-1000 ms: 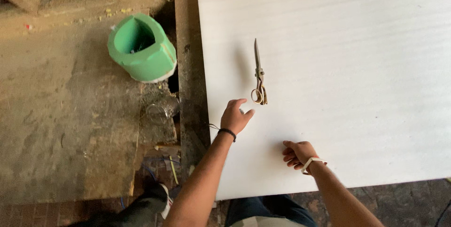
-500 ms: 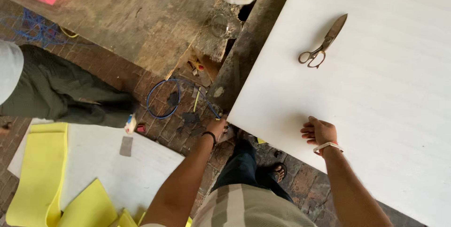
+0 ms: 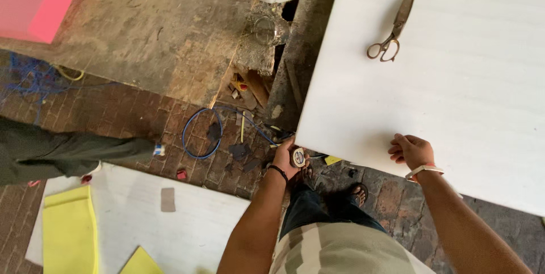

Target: The person peels a yellow foam layer off a white foam sheet, carries the white foam sheet to a work table, and lays it flat. They measure the sheet with a tape measure and a metal ruler, align a long wooden straightedge across it, and cut the foam along the straightedge with a knife.

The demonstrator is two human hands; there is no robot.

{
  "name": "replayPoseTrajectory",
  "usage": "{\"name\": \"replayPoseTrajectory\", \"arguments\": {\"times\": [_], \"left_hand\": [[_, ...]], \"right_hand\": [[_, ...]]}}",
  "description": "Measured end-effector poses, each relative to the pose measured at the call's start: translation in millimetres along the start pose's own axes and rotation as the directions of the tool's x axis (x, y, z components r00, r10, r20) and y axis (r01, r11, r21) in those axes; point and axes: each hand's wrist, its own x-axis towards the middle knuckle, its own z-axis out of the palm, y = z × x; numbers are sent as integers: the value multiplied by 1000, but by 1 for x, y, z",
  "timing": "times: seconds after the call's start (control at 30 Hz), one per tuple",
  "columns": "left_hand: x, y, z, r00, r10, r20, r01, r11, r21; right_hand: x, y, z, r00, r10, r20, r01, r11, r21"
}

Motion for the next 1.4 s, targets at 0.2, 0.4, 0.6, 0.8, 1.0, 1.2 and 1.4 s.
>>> {"name": "replayPoseTrajectory", "arguments": {"times": [0.2,0.4,0.6,0.8,1.0,1.2,1.4], "left_hand": [[18,1,-7,988,-42,151,61,991,-119],[52,7,-35,976,-160,148,154,987,50],[52,34,-48,992,75,101,-124,692,711],[17,42,-26,837,403,369,-413,26,910],[14,-6,64,843,153,515,-469,-256,845],[26,-83,161,851,-66,521,-523,-211,826],[-14,-174,223,633,154,758,-571,-568,592]], "right_hand": [[-8,0,5,994,42,-101,-40,999,21],[-22,11,14,987,49,-151,-35,995,97],[-40,29,8,985,86,-152,-62,986,156],[-63,71,-11,987,109,-116,-74,959,274],[-95,126,-33,960,190,-204,-70,874,481],[-146,173,-106,918,264,-296,28,702,712],[-217,240,-199,857,335,-391,214,460,862]]}}
